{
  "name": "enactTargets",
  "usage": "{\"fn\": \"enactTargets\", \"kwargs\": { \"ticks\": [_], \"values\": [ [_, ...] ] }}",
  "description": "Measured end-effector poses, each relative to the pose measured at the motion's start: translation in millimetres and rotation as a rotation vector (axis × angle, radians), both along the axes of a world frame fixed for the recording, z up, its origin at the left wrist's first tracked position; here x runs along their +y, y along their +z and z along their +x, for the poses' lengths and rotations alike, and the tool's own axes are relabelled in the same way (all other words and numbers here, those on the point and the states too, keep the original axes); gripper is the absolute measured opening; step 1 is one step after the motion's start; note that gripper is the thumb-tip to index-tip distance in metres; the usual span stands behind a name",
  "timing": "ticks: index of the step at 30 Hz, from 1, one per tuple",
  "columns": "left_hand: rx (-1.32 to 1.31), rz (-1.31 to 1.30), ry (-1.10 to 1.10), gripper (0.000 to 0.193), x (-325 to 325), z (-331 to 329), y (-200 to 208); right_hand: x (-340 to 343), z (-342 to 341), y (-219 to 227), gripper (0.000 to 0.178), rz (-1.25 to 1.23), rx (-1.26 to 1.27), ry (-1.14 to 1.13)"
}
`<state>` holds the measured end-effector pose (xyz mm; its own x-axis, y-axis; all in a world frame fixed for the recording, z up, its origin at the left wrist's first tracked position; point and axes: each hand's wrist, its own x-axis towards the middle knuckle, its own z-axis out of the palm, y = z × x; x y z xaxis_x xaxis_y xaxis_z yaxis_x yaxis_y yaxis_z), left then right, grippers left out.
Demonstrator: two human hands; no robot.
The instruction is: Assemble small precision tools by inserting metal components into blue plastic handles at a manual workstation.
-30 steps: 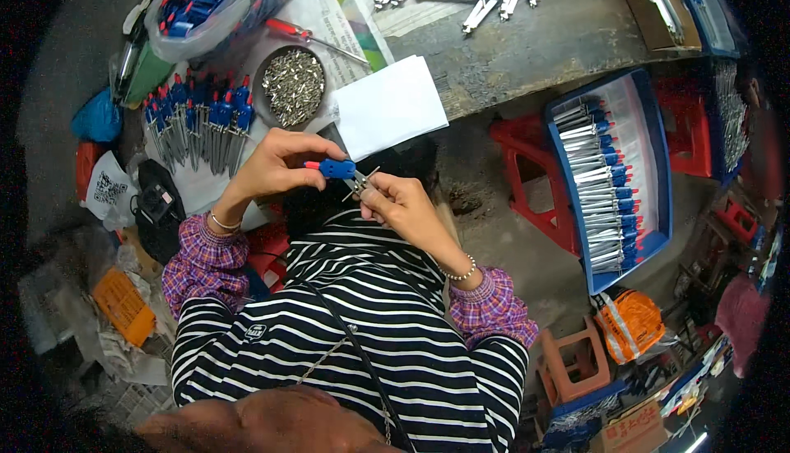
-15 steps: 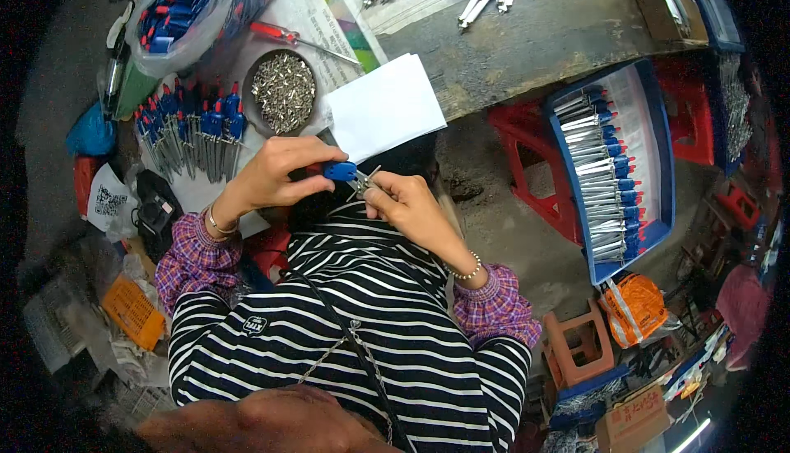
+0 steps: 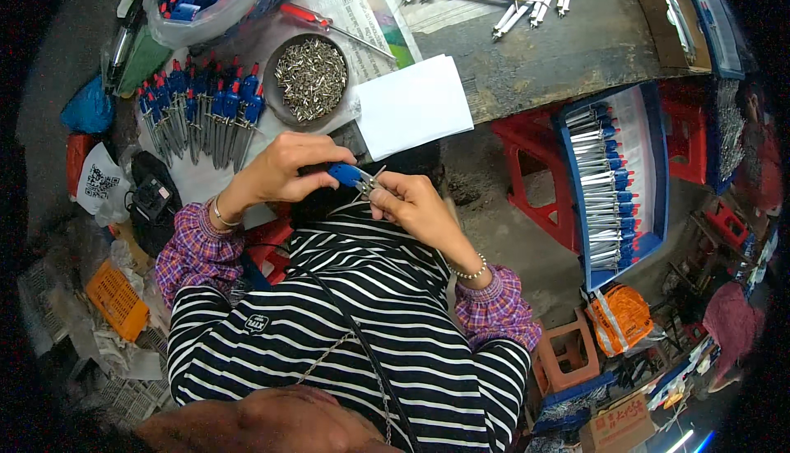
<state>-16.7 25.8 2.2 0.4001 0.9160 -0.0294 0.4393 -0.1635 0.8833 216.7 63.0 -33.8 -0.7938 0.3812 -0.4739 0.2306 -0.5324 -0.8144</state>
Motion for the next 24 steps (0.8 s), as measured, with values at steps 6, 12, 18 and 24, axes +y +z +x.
{"fn": "enactTargets", "kwargs": {
  "ticks": [6,12,18,24],
  "values": [
    [-0.033,-0.018,0.017,0.03,-2,4,-1,-2,1,0,0.019,-0.026,-0.032,0.027],
    [-0.011,-0.035,0.02,0.03,-2,6,-2,-5,2,-3,0.018,-0.056,-0.044,0.018],
    [-0.041,-0.039,-0.015,0.031,-1,7,-7,-4,3,0,0.018,-0.038,-0.072,0.012],
    [-0.037,-0.039,-0.028,0.03,2,11,-6,-8,1,1,0.018,-0.125,-0.031,-0.04]
  ]
}}
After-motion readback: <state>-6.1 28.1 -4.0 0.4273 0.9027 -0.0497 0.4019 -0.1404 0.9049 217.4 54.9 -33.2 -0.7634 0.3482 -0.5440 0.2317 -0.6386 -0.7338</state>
